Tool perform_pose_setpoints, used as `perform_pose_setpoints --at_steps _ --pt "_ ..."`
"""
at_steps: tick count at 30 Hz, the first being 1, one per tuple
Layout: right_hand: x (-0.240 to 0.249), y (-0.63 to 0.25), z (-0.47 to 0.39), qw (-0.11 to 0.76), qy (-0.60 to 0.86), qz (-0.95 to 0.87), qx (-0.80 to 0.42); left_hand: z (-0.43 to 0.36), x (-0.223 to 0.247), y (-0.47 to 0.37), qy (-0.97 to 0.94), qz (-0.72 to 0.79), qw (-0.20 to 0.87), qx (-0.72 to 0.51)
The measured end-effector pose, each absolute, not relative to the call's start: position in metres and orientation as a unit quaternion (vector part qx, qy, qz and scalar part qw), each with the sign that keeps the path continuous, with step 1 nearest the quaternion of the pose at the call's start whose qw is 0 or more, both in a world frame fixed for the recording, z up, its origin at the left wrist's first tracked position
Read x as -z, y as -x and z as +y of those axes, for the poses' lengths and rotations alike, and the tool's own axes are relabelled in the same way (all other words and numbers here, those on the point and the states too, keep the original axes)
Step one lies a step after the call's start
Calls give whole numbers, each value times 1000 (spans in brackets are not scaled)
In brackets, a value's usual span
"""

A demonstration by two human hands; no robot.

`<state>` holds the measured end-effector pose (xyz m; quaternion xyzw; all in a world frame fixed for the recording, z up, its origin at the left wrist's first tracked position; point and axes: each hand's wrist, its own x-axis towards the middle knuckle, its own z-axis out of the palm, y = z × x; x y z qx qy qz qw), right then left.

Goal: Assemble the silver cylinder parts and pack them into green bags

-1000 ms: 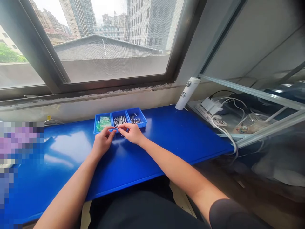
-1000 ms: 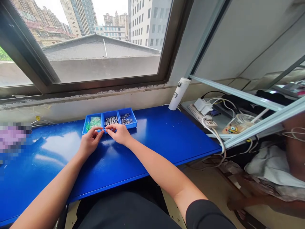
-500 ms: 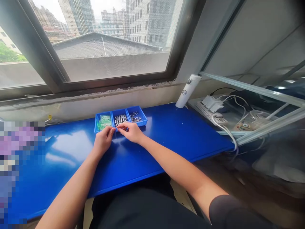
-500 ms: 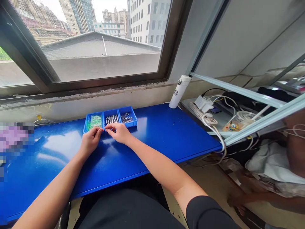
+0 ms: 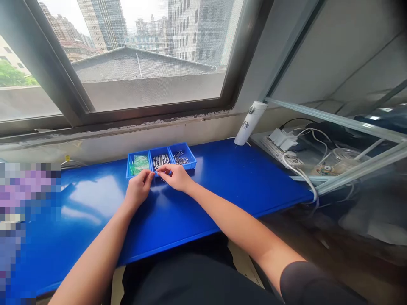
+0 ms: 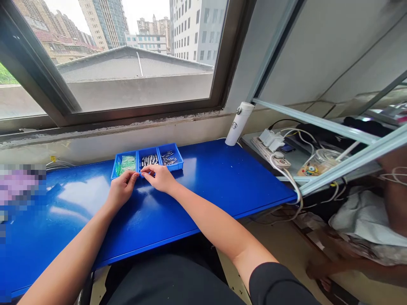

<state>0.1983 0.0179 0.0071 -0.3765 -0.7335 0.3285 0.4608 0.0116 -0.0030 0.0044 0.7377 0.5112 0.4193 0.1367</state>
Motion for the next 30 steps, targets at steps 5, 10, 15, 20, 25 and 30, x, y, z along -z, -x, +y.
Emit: perform_pose_setpoints --at_steps 5,10,15,20,25,30 --pt "-9 -199 16 449 364 -752 -317 -3 -4 -12 -733 517 141 -419" --pt "-11 -200 16 445 362 -752 -325 -5 -4 -13 -738 496 163 -429" --pt "-10 -199 15 445 362 -751 -327 -6 -5 -13 -735 498 155 -433" --pt "-10 -198 14 437 359 -758 -326 -4 -4 -12 -737 507 150 -422" --pt "-10 -197 13 440 370 -755 -315 -5 -4 -12 -743 491 166 -423" --pt "-11 -198 13 450 369 -765 -277 -8 -7 -13 -746 465 195 -435"
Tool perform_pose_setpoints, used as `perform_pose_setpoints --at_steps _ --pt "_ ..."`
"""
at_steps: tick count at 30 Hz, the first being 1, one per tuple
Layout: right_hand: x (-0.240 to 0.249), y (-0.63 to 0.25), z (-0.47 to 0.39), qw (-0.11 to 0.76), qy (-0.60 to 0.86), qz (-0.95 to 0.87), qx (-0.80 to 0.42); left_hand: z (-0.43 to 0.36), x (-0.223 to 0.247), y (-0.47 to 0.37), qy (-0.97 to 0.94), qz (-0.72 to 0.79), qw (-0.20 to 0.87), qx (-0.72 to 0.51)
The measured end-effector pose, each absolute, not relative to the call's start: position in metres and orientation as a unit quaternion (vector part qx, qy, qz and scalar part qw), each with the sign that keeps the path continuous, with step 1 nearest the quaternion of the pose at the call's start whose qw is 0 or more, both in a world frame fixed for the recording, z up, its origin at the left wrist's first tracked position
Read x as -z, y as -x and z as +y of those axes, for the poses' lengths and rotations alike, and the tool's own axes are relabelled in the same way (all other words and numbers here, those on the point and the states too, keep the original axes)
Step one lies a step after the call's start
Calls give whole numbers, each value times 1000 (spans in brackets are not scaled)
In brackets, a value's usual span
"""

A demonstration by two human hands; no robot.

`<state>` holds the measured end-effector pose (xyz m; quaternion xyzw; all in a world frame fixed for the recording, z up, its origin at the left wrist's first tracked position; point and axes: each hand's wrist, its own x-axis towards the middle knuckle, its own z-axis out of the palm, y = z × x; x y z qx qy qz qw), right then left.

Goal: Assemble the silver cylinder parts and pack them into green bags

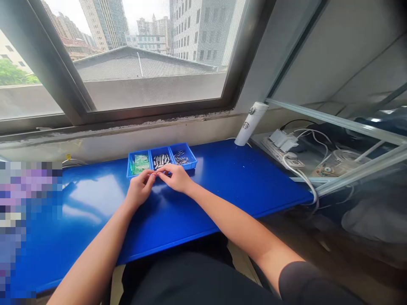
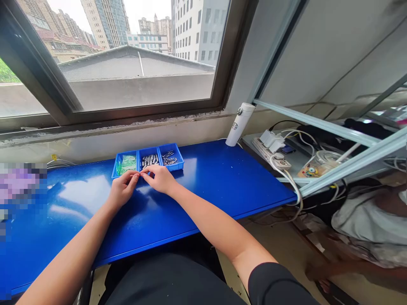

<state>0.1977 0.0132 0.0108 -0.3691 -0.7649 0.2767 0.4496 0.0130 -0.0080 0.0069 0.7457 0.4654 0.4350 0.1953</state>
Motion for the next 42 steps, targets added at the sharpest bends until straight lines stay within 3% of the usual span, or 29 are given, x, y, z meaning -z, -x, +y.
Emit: perform_pose_setpoints --at_steps 9,18,42 --pt "-13 -199 14 464 368 -763 -259 -11 -8 -14 -752 425 221 -452" --pt "-11 -195 14 479 384 -674 -412 -9 -7 -15 -740 487 186 -426" --pt "-11 -197 13 441 428 -679 -402 -8 -5 -16 -755 485 159 -413"
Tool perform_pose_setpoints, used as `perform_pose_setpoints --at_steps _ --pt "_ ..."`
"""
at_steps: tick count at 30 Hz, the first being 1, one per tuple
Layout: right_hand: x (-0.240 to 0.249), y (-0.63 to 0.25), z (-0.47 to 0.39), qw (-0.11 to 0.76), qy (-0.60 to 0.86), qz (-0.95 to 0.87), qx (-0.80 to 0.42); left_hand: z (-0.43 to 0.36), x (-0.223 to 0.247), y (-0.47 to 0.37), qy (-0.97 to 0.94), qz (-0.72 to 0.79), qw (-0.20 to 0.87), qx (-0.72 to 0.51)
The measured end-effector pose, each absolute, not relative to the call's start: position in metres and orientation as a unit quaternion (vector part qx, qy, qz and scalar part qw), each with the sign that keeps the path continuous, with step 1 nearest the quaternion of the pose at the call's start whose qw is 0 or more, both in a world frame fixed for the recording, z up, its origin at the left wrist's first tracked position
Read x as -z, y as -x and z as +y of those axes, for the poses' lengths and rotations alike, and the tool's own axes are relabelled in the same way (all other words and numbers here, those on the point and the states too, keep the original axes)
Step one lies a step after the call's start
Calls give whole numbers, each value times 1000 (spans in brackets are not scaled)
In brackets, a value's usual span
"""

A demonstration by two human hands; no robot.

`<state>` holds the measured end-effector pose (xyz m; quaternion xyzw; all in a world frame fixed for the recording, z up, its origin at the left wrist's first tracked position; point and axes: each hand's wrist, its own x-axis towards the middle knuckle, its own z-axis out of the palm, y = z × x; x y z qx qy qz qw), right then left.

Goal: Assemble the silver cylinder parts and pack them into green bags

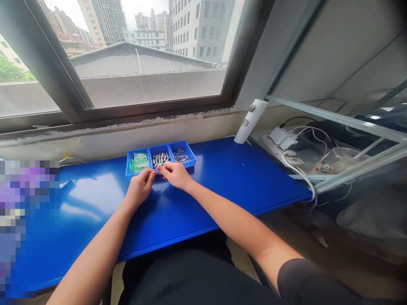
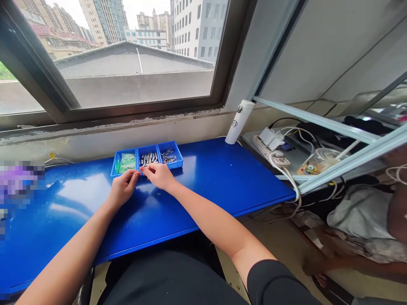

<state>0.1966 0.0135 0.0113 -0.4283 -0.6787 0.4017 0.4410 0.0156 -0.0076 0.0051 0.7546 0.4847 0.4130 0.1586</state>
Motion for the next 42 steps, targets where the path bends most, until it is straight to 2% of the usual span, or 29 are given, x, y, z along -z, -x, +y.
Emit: perform_pose_setpoints --at_steps 12,21,33,42 --pt "-12 -194 16 450 415 -629 -479 -7 -5 -16 -740 499 179 -414" --pt "-14 -204 26 518 503 -558 -409 -7 -6 -13 -751 505 164 -393" --pt "-31 -210 29 549 520 -354 -551 -7 -8 -13 -762 506 159 -372" --pt "-32 -210 28 550 523 -359 -543 -6 -7 -13 -770 506 150 -360"
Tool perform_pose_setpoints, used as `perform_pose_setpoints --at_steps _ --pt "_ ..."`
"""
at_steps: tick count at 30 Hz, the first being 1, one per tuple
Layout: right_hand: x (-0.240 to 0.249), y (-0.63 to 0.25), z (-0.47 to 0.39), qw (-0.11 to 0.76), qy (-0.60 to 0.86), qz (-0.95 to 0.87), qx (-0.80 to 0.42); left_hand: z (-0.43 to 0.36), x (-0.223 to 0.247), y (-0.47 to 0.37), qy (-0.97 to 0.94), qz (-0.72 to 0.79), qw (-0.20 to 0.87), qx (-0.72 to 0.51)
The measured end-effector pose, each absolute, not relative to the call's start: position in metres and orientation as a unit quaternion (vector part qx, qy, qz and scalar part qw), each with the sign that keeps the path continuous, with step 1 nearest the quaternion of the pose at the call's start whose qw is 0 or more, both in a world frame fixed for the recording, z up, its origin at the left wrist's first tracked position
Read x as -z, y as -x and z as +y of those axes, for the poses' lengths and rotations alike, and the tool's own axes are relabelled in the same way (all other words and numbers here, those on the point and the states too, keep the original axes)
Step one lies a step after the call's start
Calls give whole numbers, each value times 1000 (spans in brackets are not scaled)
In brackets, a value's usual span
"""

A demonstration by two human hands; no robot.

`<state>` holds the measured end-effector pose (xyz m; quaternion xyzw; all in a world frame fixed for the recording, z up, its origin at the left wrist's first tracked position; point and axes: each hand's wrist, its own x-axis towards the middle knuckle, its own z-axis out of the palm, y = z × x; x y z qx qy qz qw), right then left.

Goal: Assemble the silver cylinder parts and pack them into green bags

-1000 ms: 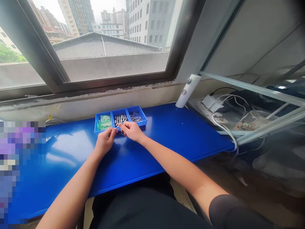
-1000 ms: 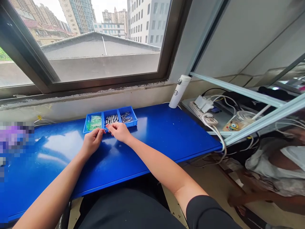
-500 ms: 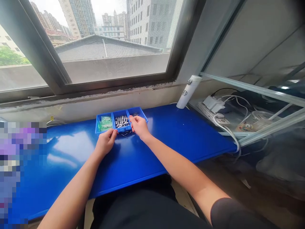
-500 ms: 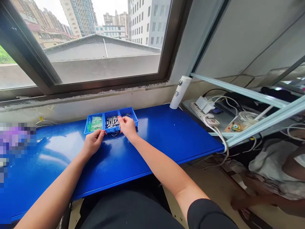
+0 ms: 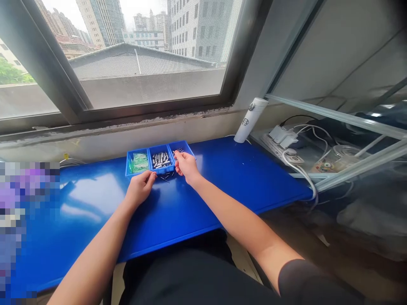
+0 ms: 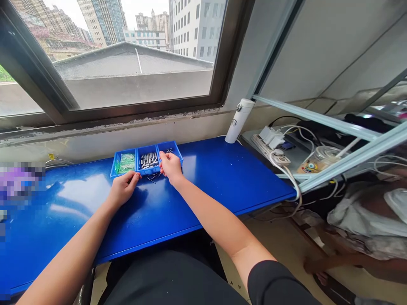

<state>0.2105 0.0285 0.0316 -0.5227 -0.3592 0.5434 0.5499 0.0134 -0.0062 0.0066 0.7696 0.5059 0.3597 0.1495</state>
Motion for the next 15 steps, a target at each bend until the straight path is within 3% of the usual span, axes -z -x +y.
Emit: perform_pose_setpoints --at_steps 15 --pt "-40 -212 26 559 536 -343 -531 -7 -7 -14 -775 506 157 -345"
